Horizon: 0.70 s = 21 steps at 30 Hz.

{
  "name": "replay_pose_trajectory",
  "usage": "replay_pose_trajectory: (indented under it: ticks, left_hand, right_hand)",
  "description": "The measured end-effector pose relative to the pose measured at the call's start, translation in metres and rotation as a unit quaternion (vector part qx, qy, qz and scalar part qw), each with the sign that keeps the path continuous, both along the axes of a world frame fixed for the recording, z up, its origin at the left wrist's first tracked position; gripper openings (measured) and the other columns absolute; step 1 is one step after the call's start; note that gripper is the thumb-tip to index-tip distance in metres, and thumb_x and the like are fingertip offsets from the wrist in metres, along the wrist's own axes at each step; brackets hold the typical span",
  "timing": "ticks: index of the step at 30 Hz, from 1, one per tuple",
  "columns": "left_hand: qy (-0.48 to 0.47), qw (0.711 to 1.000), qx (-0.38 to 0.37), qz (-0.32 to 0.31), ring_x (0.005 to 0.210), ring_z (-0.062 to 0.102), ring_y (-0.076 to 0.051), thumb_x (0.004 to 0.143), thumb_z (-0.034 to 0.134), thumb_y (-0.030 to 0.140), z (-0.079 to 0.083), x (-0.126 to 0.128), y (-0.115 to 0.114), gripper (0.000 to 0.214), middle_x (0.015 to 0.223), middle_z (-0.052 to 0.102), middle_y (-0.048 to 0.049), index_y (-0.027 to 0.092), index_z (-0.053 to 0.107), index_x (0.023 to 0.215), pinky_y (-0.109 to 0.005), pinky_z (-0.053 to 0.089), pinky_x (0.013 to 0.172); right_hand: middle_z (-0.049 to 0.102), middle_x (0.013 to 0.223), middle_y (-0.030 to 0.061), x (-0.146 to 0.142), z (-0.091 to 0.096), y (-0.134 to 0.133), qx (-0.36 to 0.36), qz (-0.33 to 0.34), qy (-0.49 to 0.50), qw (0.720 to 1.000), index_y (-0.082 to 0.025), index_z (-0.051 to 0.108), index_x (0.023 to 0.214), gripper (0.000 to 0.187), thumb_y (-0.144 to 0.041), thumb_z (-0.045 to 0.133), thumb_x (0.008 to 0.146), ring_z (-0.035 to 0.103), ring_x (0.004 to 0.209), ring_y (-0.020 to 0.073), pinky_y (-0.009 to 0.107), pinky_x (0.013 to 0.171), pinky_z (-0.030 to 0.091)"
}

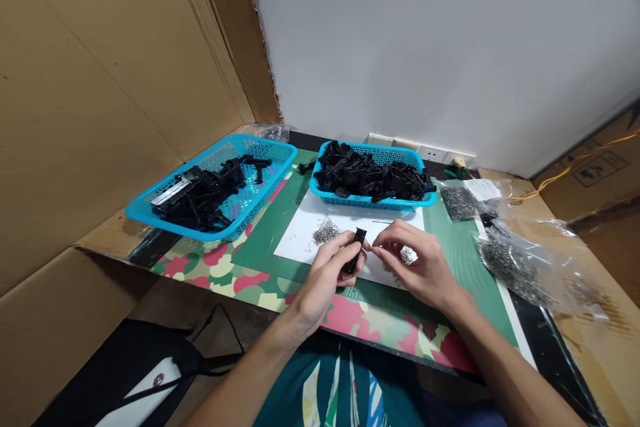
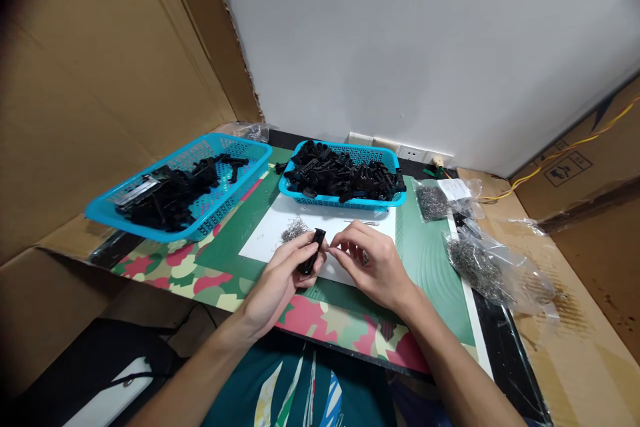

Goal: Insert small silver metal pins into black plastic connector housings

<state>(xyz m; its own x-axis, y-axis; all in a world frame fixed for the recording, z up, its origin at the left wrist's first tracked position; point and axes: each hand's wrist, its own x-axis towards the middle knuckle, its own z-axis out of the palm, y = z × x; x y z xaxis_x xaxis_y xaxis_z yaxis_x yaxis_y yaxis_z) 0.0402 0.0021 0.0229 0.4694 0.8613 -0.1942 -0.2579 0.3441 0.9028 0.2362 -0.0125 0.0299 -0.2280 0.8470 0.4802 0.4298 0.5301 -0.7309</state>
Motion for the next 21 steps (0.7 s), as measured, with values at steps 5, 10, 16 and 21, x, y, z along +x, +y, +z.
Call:
replay_pose_trajectory:
  ticks: [5,10,16,21]
  left_hand:
    - [-0.023,1.000,0.002,0.007,0.069,0.038,-0.012,0.097,0.064,0.038,0.002,-0.003,0.001,0.030,0.086,0.056,-0.0033,0.014,0.074,0.112,-0.025,0.029,0.059]
    - [0.031,0.998,0.056,-0.007,0.075,0.046,-0.013,0.094,0.072,0.036,0.006,-0.008,-0.002,0.033,0.094,0.060,-0.0038,0.016,0.074,0.120,-0.025,0.038,0.067]
    - [0.100,0.982,0.157,-0.029,0.120,0.061,-0.024,0.103,0.064,0.039,-0.002,-0.013,-0.008,0.046,0.121,0.072,-0.0071,0.022,0.064,0.145,-0.033,0.045,0.109]
    - [0.218,0.944,0.246,-0.018,0.134,0.060,-0.028,0.105,0.060,0.039,-0.006,-0.011,-0.009,0.043,0.140,0.070,-0.0085,0.025,0.066,0.145,-0.038,0.044,0.114]
  right_hand:
    - [0.063,0.078,0.0028,-0.001,0.000,-0.001,0.006,-0.024,0.010,1.000,-0.023,0.072,0.097,0.011,-0.025,0.063,0.102,0.057,0.065,0.0170,0.032,0.059,0.046]
    - [0.065,0.075,0.0025,0.000,0.001,-0.002,-0.012,-0.074,0.045,0.996,-0.022,0.072,0.087,0.014,-0.027,0.067,0.099,0.057,0.060,0.0148,0.031,0.057,0.048]
    - [0.068,0.072,0.0037,0.006,0.000,0.005,-0.123,-0.097,0.105,0.982,-0.019,0.074,0.080,0.020,-0.035,0.073,0.091,0.058,0.058,0.0148,0.029,0.054,0.047]
    - [0.065,0.062,0.0015,0.012,0.001,0.010,-0.192,-0.092,0.092,0.973,-0.016,0.073,0.075,0.019,-0.033,0.076,0.083,0.054,0.054,0.0132,0.026,0.051,0.042]
